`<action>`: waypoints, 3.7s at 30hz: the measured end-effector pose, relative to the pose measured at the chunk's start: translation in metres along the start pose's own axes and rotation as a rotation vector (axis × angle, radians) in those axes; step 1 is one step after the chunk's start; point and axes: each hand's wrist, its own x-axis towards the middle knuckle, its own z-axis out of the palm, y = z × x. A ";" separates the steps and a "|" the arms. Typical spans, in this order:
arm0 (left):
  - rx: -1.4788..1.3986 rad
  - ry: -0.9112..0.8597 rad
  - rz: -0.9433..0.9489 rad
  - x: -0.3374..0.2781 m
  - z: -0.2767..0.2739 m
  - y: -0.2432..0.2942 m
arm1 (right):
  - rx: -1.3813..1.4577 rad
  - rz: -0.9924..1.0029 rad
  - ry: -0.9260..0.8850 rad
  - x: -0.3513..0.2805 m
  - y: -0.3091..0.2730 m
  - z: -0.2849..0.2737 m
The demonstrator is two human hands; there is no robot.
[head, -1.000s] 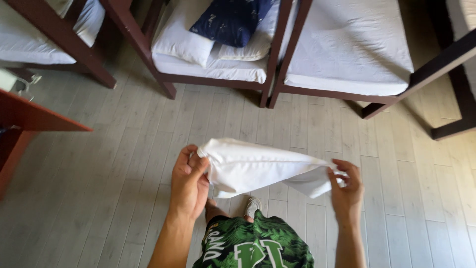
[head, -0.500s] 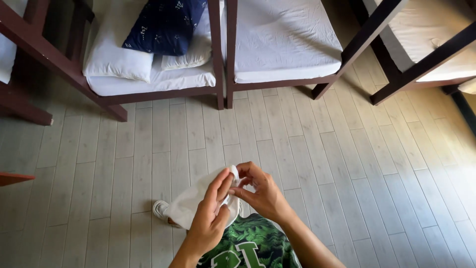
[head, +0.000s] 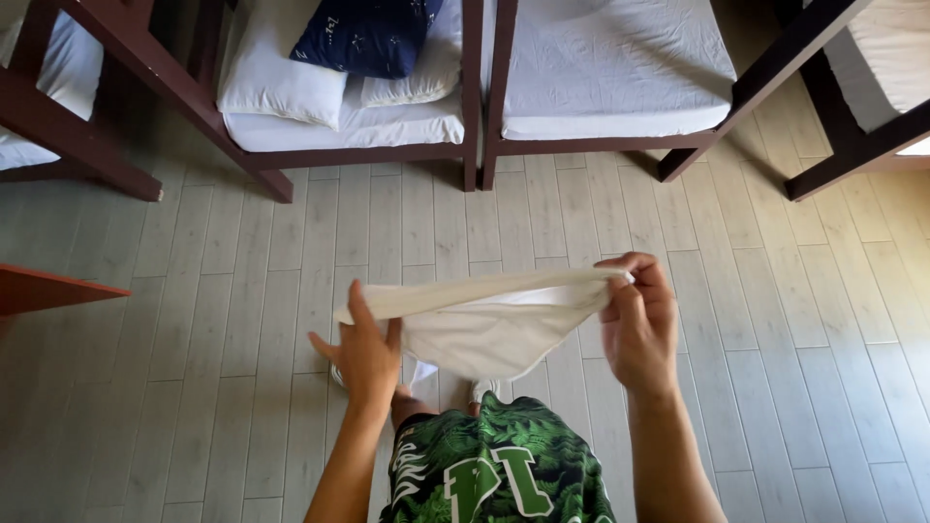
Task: The person folds a white pillowcase and places it in a wooden cabinet. They then pick up a blue pillow with a star pattern and place it on a bed.
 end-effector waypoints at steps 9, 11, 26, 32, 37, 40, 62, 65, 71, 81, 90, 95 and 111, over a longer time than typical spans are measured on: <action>0.173 -0.061 0.185 -0.013 -0.023 -0.017 | 0.075 -0.048 0.205 0.013 0.000 -0.033; 0.013 -0.121 0.337 -0.020 -0.022 -0.021 | 0.129 -0.067 0.204 0.013 0.003 -0.042; -0.497 -0.588 0.052 -0.071 0.079 -0.010 | 0.121 0.062 0.048 -0.004 -0.002 -0.002; -0.713 -0.600 0.179 -0.044 0.028 0.112 | 0.102 0.124 -0.008 -0.007 0.004 0.033; -1.040 -0.405 -0.004 -0.033 0.037 0.128 | -0.200 0.212 -0.200 -0.017 0.036 0.032; -1.038 -0.212 -0.060 -0.022 0.044 0.110 | -0.384 0.207 -0.281 -0.012 0.045 0.040; -1.068 0.473 -0.862 -0.046 -0.060 -0.199 | -0.973 -0.068 -0.323 0.116 0.160 0.145; -1.228 0.510 -0.757 -0.014 -0.122 -0.185 | -1.057 -0.100 -0.444 0.128 0.184 0.178; -0.632 0.333 -0.578 0.001 -0.118 -0.264 | -0.939 0.012 -0.548 0.163 0.235 0.229; -1.013 0.680 -0.928 0.022 -0.175 -0.330 | -1.075 -0.045 -0.647 0.159 0.284 0.319; -1.436 0.794 -0.900 0.041 -0.176 -0.367 | -0.743 0.242 -0.655 0.180 0.326 0.338; -0.940 0.872 -0.837 0.040 -0.213 -0.387 | -0.258 0.460 -0.678 0.195 0.332 0.332; -0.866 0.193 -0.301 0.166 -0.177 -0.197 | -0.504 0.499 -0.683 0.111 0.261 0.418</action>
